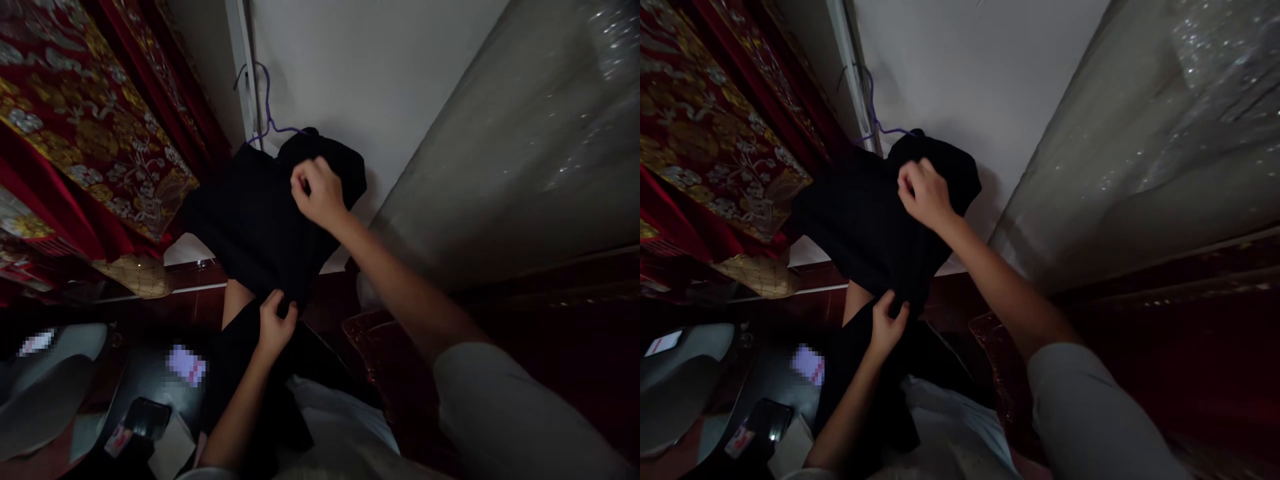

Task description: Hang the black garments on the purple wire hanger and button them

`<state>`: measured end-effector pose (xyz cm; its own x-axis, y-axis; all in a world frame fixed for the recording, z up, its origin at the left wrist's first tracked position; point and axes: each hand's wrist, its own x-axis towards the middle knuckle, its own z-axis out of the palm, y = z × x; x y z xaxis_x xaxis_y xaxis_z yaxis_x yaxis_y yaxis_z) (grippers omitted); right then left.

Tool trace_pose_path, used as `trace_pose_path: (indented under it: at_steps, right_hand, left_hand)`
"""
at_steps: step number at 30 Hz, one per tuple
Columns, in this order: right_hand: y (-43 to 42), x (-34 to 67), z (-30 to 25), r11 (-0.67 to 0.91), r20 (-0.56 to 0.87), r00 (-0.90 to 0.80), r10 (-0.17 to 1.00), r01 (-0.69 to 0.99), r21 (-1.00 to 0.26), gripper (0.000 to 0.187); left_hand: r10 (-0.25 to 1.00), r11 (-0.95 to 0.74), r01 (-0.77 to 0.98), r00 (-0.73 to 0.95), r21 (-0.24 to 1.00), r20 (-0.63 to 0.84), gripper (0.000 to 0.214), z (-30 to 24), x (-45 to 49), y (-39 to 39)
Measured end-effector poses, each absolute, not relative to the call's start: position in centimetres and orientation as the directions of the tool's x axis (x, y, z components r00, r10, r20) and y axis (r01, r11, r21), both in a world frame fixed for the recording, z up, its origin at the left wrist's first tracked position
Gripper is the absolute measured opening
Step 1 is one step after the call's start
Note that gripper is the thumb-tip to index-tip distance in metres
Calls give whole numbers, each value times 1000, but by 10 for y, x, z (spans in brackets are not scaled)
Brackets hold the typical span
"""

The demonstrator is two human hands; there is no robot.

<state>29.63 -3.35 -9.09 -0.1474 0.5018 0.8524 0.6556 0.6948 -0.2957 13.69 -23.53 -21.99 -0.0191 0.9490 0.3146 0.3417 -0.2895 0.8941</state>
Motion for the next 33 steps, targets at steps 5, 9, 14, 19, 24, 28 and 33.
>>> trace_pose_path:
  at_steps: [5,9,14,19,24,28,33]
  right_hand:
    - [-15,297,-38,687,847,-188,498,682,-252,24]
    - [-41,297,-36,684,825,-194,530,674,-280,28]
    - [-59,300,-38,686,812,-201,548,664,-298,31]
    - [-62,305,-40,692,840,-241,486,694,-201,36]
    - [-54,304,-49,729,853,-299,428,672,-130,34]
    - [-47,297,-72,747,801,-373,468,652,-133,27]
    - [-58,290,-110,755,657,-508,557,639,-145,26]
  left_hand:
    - [942,-336,574,199,746,271,11,-195,120,-206]
    - [928,-357,610,145,707,343,31,-147,111,-178]
    - [745,-648,344,97,680,660,45,-61,120,-127]
    - [639,-745,391,186,541,746,36,-23,137,-77]
    - [638,-726,415,108,549,762,37,-35,141,-70]
    - [636,-698,425,-2,577,771,34,-24,135,-63]
    - [636,-582,449,-266,677,724,42,3,57,-5]
